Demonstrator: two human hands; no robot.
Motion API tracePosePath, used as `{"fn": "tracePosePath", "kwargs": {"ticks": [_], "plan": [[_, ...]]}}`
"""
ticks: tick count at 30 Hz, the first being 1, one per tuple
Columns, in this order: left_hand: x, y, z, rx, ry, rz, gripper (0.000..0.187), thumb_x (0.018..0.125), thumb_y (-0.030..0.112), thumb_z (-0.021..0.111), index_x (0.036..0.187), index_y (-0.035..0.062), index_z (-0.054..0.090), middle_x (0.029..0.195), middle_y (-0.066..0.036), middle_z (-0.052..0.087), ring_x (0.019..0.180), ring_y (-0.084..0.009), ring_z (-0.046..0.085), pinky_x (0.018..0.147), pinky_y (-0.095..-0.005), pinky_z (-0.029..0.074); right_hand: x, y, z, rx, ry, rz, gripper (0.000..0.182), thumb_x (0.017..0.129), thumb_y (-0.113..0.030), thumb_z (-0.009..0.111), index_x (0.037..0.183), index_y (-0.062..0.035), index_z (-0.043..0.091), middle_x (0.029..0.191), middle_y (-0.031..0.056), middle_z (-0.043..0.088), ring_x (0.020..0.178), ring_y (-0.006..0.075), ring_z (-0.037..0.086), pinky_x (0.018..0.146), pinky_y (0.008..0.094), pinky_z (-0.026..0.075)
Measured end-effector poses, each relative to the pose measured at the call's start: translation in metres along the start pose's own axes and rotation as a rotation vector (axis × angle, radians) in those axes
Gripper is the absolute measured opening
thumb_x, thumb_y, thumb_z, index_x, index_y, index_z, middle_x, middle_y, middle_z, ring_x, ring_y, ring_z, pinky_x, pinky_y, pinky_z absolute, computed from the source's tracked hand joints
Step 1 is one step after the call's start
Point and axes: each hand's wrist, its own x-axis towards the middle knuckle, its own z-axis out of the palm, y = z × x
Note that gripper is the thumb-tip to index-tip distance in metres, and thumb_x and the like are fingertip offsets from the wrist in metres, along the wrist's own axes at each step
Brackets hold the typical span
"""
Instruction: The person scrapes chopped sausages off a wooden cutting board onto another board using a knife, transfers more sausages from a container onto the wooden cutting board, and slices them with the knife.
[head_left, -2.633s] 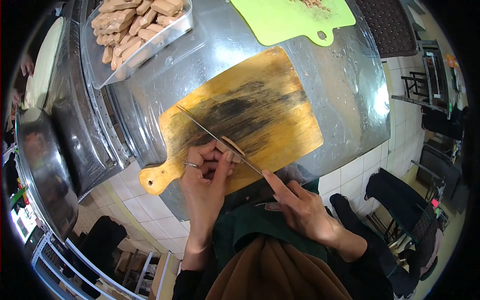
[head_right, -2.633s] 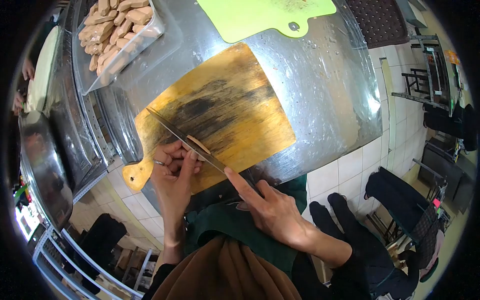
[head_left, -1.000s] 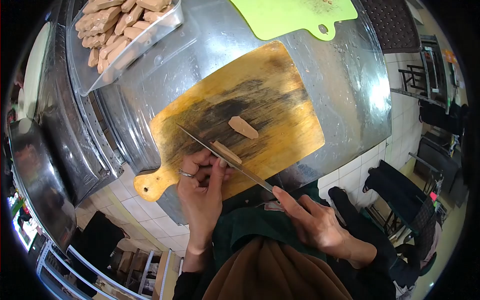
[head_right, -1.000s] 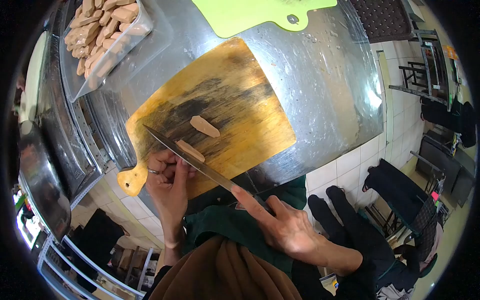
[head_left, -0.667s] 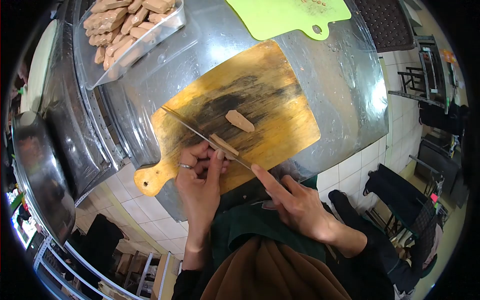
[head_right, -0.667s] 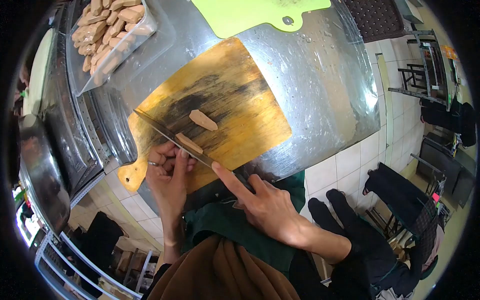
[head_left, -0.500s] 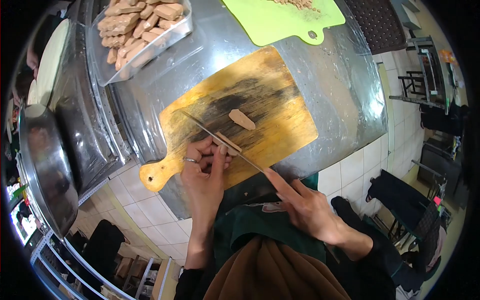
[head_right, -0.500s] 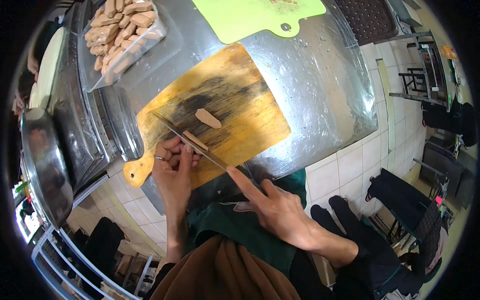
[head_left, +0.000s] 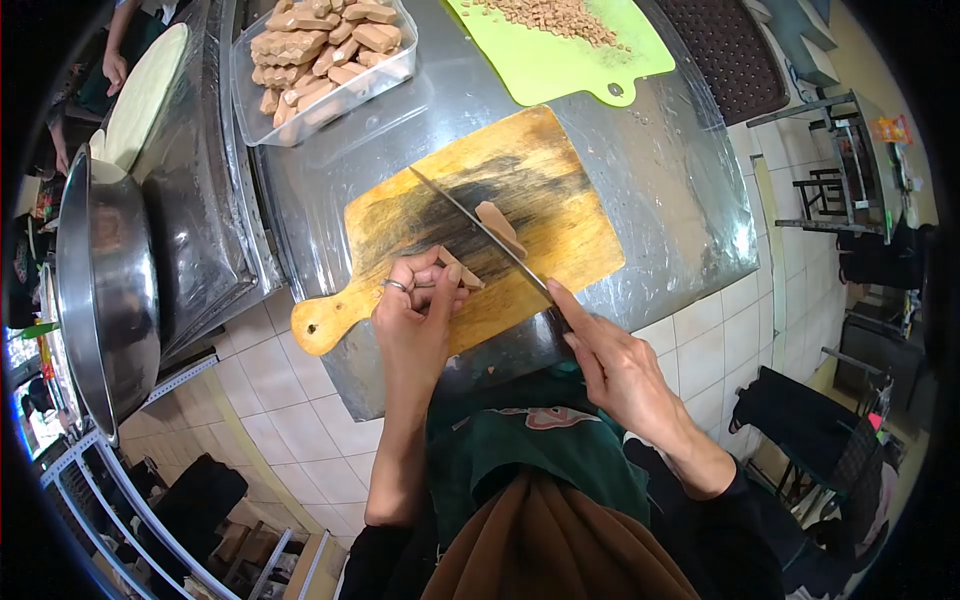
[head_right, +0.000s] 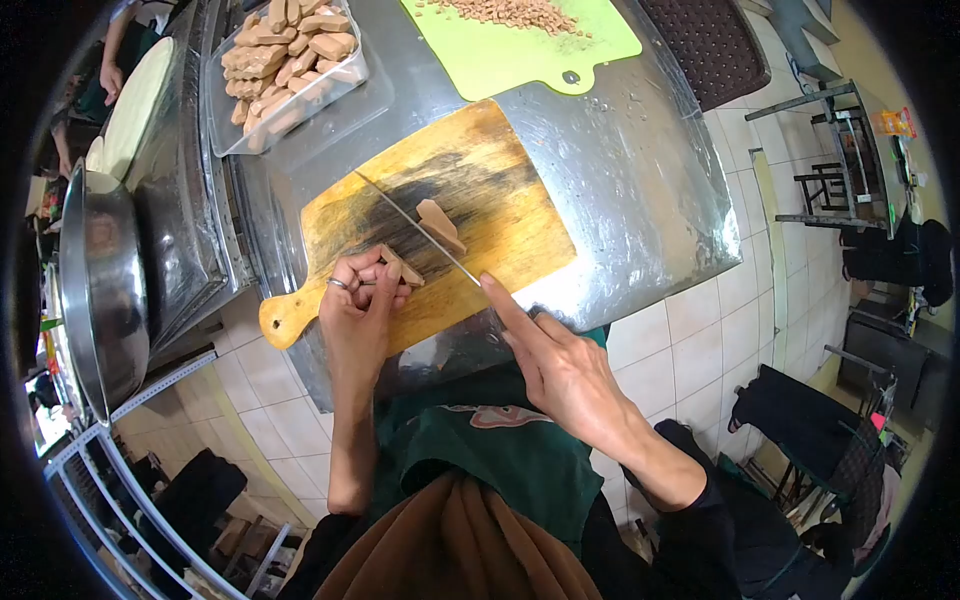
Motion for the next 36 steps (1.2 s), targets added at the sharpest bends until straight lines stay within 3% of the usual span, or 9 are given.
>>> {"fn": "tracePosePath", "kwargs": {"ticks": [12, 15, 18, 36], "plan": [[-0.002, 0.003, 0.000, 0.020, 0.007, -0.006, 0.022, 0.099, 0.009, 0.064, 0.117, -0.0028, 0.062, 0.086, -0.006, 0.069, 0.076, -0.0094, 0.067, 0.068, -0.0227, 0.055, -0.027, -0.026, -0.009, 0.061, -0.134, 0.045, 0.068, 0.093, 0.001, 0.060, 0.154, -0.0171, 0.037, 0.069, 0.0107, 0.048, 0.053, 0.0301, 0.053, 0.055, 0.0421, 0.050], [-0.004, 0.006, 0.001, -0.015, 0.004, -0.032, 0.022, 0.099, 0.009, 0.063, 0.118, -0.0021, 0.062, 0.088, -0.006, 0.069, 0.077, -0.0095, 0.067, 0.069, -0.0227, 0.055, -0.025, -0.033, -0.013, 0.039, -0.151, 0.059, 0.062, 0.090, 0.008, 0.059, 0.149, -0.0056, 0.044, 0.073, 0.0126, 0.052, 0.059, 0.0289, 0.053, 0.057, 0.0394, 0.049], [-0.004, 0.006, 0.000, -0.040, 0.001, -0.064, 0.021, 0.099, 0.008, 0.062, 0.118, -0.0018, 0.062, 0.091, -0.006, 0.068, 0.078, -0.0093, 0.066, 0.071, -0.0225, 0.055, -0.029, -0.026, -0.007, 0.052, -0.157, 0.037, 0.075, 0.090, 0.003, 0.060, 0.156, -0.0180, 0.033, 0.073, 0.0122, 0.049, 0.056, 0.0306, 0.056, 0.056, 0.0428, 0.051], [-0.008, 0.002, -0.001, -0.050, 0.065, -0.113, 0.025, 0.100, 0.005, 0.060, 0.124, -0.0023, 0.064, 0.100, -0.007, 0.070, 0.082, -0.0100, 0.068, 0.074, -0.0234, 0.057, -0.020, -0.034, -0.017, 0.042, -0.362, 0.162, 0.088, 0.083, 0.007, 0.061, 0.158, -0.0256, 0.027, 0.083, 0.0125, 0.050, 0.067, 0.0340, 0.063, 0.060, 0.0447, 0.057]]}}
